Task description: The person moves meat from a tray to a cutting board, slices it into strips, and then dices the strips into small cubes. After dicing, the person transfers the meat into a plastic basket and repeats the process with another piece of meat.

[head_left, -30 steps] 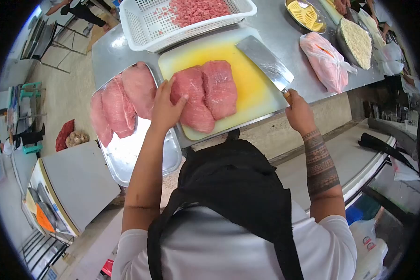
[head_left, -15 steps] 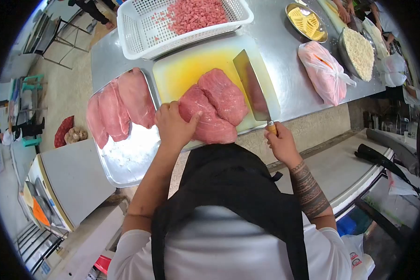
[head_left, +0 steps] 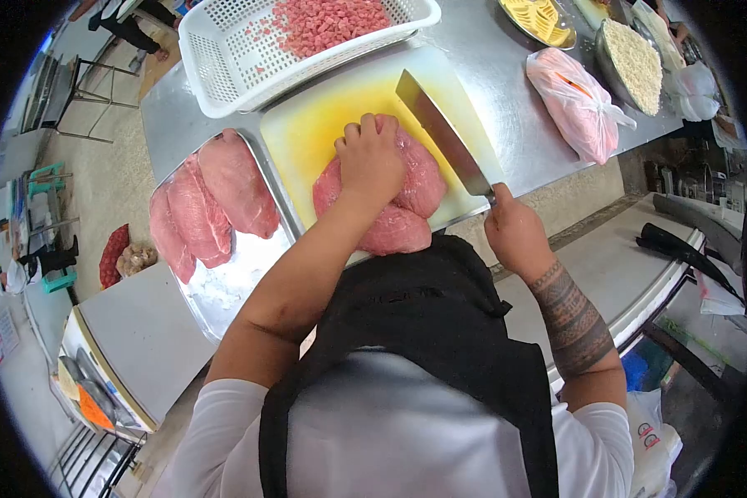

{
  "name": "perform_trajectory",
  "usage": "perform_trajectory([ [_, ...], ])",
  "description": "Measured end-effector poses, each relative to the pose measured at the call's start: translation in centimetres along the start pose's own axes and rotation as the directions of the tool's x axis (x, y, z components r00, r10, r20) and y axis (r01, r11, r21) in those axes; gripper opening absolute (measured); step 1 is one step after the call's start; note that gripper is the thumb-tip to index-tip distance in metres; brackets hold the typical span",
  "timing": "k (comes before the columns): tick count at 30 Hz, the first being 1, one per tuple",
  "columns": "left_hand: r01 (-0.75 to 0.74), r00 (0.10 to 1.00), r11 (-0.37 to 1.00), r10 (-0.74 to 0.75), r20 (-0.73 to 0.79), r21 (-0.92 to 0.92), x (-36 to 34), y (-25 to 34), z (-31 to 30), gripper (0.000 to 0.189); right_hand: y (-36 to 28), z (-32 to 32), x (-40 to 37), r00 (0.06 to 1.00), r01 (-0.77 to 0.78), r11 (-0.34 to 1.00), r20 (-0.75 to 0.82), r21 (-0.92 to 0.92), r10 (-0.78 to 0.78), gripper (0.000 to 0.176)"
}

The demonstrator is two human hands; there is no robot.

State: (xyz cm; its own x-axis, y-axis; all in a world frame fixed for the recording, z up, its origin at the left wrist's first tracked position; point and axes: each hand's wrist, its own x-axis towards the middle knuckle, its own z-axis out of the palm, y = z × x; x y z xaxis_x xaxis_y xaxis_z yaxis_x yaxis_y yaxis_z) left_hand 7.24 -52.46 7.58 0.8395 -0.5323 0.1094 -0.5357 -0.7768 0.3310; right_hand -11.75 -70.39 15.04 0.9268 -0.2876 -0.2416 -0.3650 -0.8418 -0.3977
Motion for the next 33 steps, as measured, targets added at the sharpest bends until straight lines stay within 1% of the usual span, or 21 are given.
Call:
perform_trajectory([
  [1,-0.013,1.0,1.0,0.013,-0.022,0.018,0.1,-0.1,0.3,0.035,-0.4,-0.7,-0.4,1.0,0.003,1.0,0.003,0.008,-0.004,0.023],
  [6,-0.041,0.994,0.997,0.048,-0.097,0.072,0.1,0.0,1.2,0.037,-2.1,-4.7,-0.9,0.989,0.009,1.0,0.149,0.006,-0.01,0.021],
  [10,-0.075,0.99,0.993,0.085,-0.112,0.09,0.1,-0.1,1.2,0.039,-1.9,-5.4,0.6,0.968,0.055,0.998,0.245,-0.024,-0.048,0.021],
  [13,-0.086,0.987,0.99,0.1,-0.126,0.112,0.1,-0.2,1.4,0.039,-2.0,-3.8,2.8,0.963,0.116,0.993,0.241,0.022,-0.118,0.021],
  [18,-0.065,0.988,0.989,0.083,-0.131,0.134,0.2,0.0,1.6,0.037,-2.4,0.8,6.3,0.971,0.171,0.98,0.149,0.106,-0.186,0.023],
  [19,-0.047,0.993,0.99,0.061,-0.103,0.135,0.1,0.3,1.4,0.037,-2.5,1.4,6.8,0.972,0.181,0.975,0.124,0.127,-0.197,0.023],
  [21,-0.01,0.998,0.99,0.018,-0.057,0.14,0.2,0.6,1.0,0.036,-3.3,2.0,8.7,0.97,0.197,0.975,0.121,0.103,-0.209,0.025],
  [22,-0.011,0.998,0.992,0.019,-0.062,0.128,0.1,0.7,1.0,0.036,-3.6,2.0,8.9,0.967,0.211,0.973,0.124,0.094,-0.221,0.026],
  [25,-0.002,0.998,0.995,0.009,-0.06,0.103,0.0,0.4,0.9,0.034,-2.2,-2.1,3.4,0.962,0.208,0.977,0.169,0.048,-0.214,0.018],
  [27,0.016,0.999,0.996,-0.012,-0.046,0.085,0.1,0.5,1.2,0.033,-0.4,-3.3,-0.9,0.957,0.089,0.996,0.276,0.006,-0.087,0.018],
  [28,0.0,0.996,0.996,0.007,-0.088,0.087,0.2,0.5,1.4,0.032,0.1,-3.4,-1.7,0.945,0.034,0.999,0.326,-0.02,-0.025,0.018],
  [30,-0.04,0.985,0.995,0.056,-0.165,0.097,0.0,0.3,1.7,0.029,0.9,0.2,-0.1,0.971,0.096,0.995,0.217,0.023,-0.099,0.018],
  [31,-0.047,0.984,0.994,0.062,-0.168,0.095,-0.2,0.4,1.7,0.03,0.9,1.5,1.0,0.978,0.129,0.991,0.163,0.042,-0.134,0.019],
  [33,-0.053,0.979,0.994,0.071,-0.19,0.096,0.0,0.2,1.5,0.03,-0.1,2.1,4.3,0.975,0.166,0.985,0.143,0.038,-0.17,0.024],
])
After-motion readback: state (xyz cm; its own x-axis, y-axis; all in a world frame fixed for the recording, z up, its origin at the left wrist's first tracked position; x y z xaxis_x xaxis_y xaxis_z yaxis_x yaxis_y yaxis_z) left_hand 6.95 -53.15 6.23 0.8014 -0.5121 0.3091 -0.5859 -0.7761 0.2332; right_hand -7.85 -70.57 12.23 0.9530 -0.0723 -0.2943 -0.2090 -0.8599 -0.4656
